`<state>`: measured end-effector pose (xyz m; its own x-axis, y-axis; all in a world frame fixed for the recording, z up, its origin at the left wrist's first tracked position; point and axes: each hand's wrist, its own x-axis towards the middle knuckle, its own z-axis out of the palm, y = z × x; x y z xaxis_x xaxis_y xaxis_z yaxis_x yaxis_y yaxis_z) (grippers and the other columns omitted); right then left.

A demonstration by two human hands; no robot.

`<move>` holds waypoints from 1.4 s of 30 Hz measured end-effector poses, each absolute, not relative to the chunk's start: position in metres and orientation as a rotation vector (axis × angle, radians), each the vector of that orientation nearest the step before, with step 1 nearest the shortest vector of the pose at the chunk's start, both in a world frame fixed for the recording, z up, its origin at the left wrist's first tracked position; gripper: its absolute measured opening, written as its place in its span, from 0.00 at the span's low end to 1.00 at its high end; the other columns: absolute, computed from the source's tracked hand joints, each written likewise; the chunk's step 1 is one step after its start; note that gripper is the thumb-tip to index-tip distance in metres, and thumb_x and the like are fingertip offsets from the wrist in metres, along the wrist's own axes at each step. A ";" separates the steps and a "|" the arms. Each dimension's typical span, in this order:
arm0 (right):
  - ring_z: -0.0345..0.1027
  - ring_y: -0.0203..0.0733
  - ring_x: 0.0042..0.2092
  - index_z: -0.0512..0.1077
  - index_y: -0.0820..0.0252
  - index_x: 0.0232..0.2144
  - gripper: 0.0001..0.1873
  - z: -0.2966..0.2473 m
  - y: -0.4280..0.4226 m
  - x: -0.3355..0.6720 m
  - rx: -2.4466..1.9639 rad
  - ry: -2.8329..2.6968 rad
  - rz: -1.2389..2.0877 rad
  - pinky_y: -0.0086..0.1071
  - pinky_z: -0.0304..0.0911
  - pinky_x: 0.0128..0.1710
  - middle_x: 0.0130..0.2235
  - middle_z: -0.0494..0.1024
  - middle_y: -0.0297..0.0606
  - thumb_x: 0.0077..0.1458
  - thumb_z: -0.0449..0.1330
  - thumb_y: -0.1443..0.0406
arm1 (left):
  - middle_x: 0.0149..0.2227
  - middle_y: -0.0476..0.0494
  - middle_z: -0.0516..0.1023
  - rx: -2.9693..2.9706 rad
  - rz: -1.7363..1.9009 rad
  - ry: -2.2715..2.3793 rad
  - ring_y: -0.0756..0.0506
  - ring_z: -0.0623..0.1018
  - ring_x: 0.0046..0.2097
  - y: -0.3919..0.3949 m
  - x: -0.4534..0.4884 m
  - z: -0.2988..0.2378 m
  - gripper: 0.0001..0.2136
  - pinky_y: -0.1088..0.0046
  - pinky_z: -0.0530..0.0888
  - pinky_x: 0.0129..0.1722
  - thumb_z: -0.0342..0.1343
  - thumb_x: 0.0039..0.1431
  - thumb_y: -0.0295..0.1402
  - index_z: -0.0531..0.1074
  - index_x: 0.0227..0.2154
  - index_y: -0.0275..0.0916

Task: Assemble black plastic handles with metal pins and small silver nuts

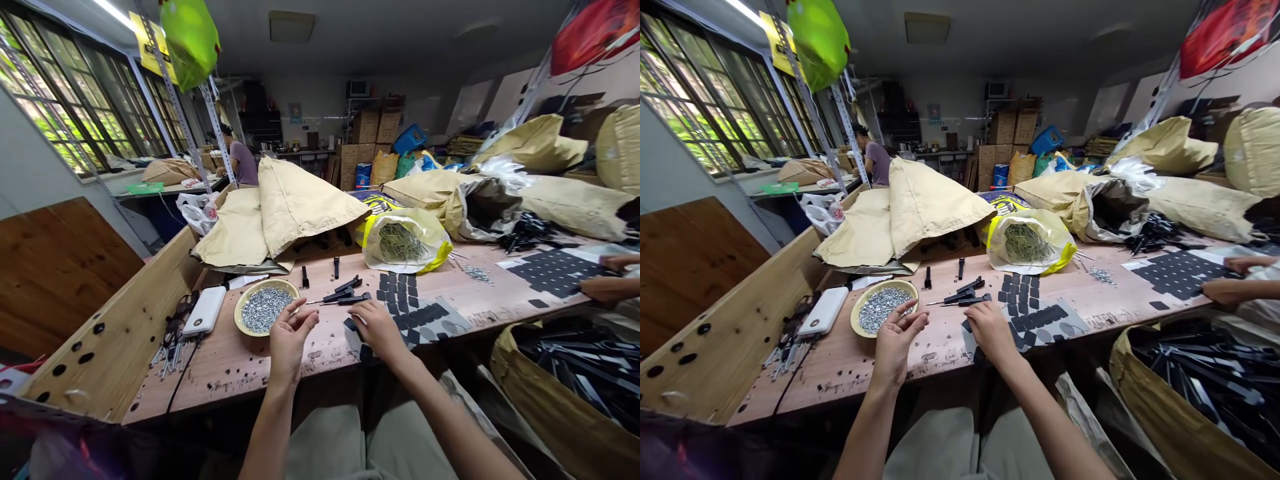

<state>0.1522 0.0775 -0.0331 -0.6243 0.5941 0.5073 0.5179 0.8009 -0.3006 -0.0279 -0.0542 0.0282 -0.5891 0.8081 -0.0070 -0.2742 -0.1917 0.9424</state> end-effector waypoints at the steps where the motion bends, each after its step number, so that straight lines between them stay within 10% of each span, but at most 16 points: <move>1: 0.69 0.49 0.50 0.77 0.58 0.45 0.14 -0.033 0.084 0.131 -0.790 -2.451 0.092 0.41 0.64 0.51 0.47 0.80 0.45 0.66 0.52 0.70 | 0.35 0.43 0.84 0.654 1.868 1.315 0.46 0.83 0.43 -0.056 -0.028 0.028 0.32 0.69 0.76 0.51 0.75 0.42 0.35 0.74 0.52 0.35; 8: 0.66 0.52 0.46 0.76 0.62 0.31 0.10 -0.042 0.113 0.085 -0.750 -2.538 0.022 0.43 0.62 0.48 0.37 0.78 0.48 0.63 0.57 0.71 | 0.38 0.42 0.85 0.467 1.854 1.162 0.52 0.81 0.36 -0.063 -0.034 0.028 0.35 0.77 0.76 0.43 0.76 0.41 0.31 0.72 0.55 0.36; 18: 0.74 0.38 0.38 0.71 0.56 0.43 0.06 0.004 0.038 0.140 -0.523 -2.094 0.615 0.30 0.67 0.40 0.38 0.79 0.36 0.69 0.55 0.63 | 0.39 0.46 0.83 0.210 1.776 0.821 0.55 0.81 0.32 -0.055 -0.014 0.028 0.28 0.83 0.78 0.36 0.70 0.47 0.19 0.73 0.52 0.38; 42: 0.73 0.41 0.39 0.72 0.58 0.42 0.06 0.018 -0.007 0.155 -0.669 -2.087 0.108 0.32 0.61 0.40 0.36 0.78 0.37 0.70 0.54 0.67 | 0.34 0.44 0.85 0.675 1.856 1.195 0.47 0.83 0.42 -0.055 0.006 0.026 0.38 0.72 0.74 0.51 0.74 0.44 0.32 0.70 0.60 0.36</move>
